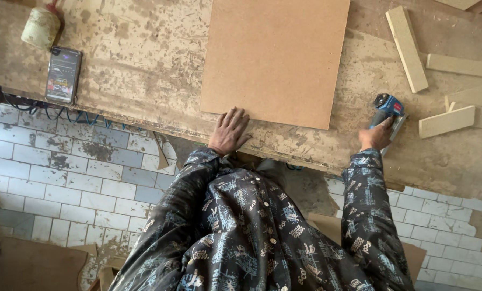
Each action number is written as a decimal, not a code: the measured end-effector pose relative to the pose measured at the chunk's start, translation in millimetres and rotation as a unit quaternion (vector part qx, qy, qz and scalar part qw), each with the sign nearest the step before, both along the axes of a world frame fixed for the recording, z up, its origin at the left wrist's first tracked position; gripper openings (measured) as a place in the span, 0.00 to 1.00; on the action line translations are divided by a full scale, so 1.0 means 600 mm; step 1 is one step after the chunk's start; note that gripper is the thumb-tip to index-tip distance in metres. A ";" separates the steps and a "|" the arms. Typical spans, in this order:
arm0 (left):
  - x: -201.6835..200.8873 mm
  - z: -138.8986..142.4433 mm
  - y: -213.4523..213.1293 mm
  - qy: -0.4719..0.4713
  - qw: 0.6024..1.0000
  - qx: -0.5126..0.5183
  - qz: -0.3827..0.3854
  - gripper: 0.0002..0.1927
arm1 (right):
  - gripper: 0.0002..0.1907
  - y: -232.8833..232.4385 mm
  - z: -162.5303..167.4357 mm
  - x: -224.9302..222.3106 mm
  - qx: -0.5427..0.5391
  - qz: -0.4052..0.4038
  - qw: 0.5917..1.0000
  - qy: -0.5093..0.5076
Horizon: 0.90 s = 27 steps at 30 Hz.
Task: The person positions a square hardboard panel on a workbench, aligns wooden strips along its edges, and uses a pneumatic nail gun to fasten the strips to the panel. They pick up and reposition strips, adjust the panel, and move around the bench while fitting pieces together.
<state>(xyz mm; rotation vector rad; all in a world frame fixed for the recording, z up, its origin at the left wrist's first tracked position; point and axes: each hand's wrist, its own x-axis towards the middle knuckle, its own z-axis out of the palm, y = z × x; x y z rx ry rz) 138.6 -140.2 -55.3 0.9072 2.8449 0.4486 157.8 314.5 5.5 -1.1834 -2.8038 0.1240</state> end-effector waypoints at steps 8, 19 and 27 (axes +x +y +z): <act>0.000 -0.004 -0.003 0.017 0.998 0.062 0.012 0.33 | 0.20 -0.035 -0.019 0.052 -0.302 0.010 0.937 0.174; 0.002 -0.017 -0.003 0.059 0.996 0.070 0.017 0.32 | 0.10 -0.341 -0.036 0.018 -0.536 0.238 0.810 -0.009; 0.010 -0.016 -0.014 0.079 0.991 0.110 0.023 0.31 | 0.20 -0.345 -0.042 0.021 -0.401 0.230 0.883 -0.083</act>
